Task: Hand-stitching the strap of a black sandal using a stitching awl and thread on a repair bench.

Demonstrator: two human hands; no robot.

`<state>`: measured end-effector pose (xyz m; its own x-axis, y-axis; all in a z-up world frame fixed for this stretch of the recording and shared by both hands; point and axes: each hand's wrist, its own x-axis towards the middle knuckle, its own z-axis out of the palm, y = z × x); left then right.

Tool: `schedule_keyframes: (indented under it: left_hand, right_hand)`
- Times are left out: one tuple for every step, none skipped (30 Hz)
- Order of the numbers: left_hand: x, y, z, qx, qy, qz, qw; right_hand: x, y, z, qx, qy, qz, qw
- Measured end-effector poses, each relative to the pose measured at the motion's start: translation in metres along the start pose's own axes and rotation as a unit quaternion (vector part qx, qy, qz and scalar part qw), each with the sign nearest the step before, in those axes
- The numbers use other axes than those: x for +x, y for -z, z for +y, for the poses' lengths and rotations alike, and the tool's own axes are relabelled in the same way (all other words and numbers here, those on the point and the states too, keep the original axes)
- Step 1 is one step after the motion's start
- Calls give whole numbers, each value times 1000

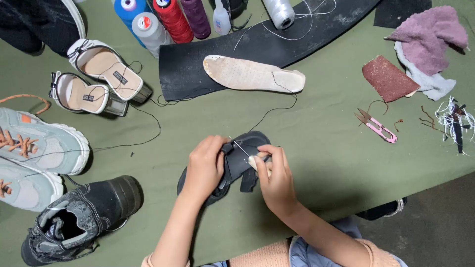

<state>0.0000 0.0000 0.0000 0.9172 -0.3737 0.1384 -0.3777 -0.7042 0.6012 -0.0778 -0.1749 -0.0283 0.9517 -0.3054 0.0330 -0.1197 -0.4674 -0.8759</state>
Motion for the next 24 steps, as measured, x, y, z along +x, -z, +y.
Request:
schedule_keyframes:
  left_hand:
    - [-3,4,13,0,-2,2,1000]
    - [-6,7,26,23,-76,43,996]
    - [-12,10,39,45,-146,82,985]
    - [-17,16,47,45,-146,83,985]
    - [-21,21,56,35,-149,70,986]
    - [-25,27,64,26,-152,57,986]
    - [-25,38,65,26,-154,58,986]
    - [-26,48,65,-30,-128,7,991]
    - [-29,59,65,-85,-101,-45,990]
    - [-21,61,61,-85,-101,-44,990]
    - [-14,64,56,-115,-25,-26,993]
    - [-7,67,52,-143,51,-8,988]
    - [4,62,43,-143,52,-7,988]
    - [14,57,34,-108,75,-45,990]
    - [26,50,26,-74,98,-84,989]
    - [28,51,30,-75,99,-82,989]
    - [32,51,34,-89,67,-145,983]
    - [37,51,38,-103,35,-206,973]
    - [34,50,38,-103,35,-206,972]
    - [31,48,37,-121,59,-201,970]
    - [30,46,36,-136,82,-195,968]
    - [27,44,36,-136,81,-195,968]
    - [23,42,36,-135,71,-186,971]
    - [18,40,36,-134,61,-176,973]
  right_hand:
    - [-5,4,2,0,3,2,1000]
    - [-11,7,5,3,21,-8,1000]
    - [-19,11,8,5,38,-19,999]
    - [-23,13,10,5,39,-20,999]
    - [-26,15,12,-7,43,-28,999]
    - [-29,17,14,-18,48,-35,998]
    - [-29,18,16,-18,49,-34,998]
    - [-30,18,19,-6,68,-31,997]
    - [-32,19,21,6,86,-30,996]
    - [-32,19,23,6,87,-30,996]
    - [-33,19,24,14,92,-33,995]
    - [-34,19,26,23,98,-36,994]
    - [-34,19,25,23,99,-37,994]
    - [-35,19,24,19,102,-39,994]
    - [-34,20,24,12,105,-41,994]
    - [-36,20,25,11,106,-42,993]
    - [-36,19,27,10,95,-49,994]
    - [-36,19,29,10,84,-57,995]
    - [-36,20,28,9,83,-57,995]
    - [-36,21,26,11,81,-58,995]
    - [-35,21,25,14,79,-57,995]
    - [-35,21,27,14,78,-57,995]
    - [-36,21,30,22,83,-62,994]
    - [-38,20,32,29,87,-67,994]
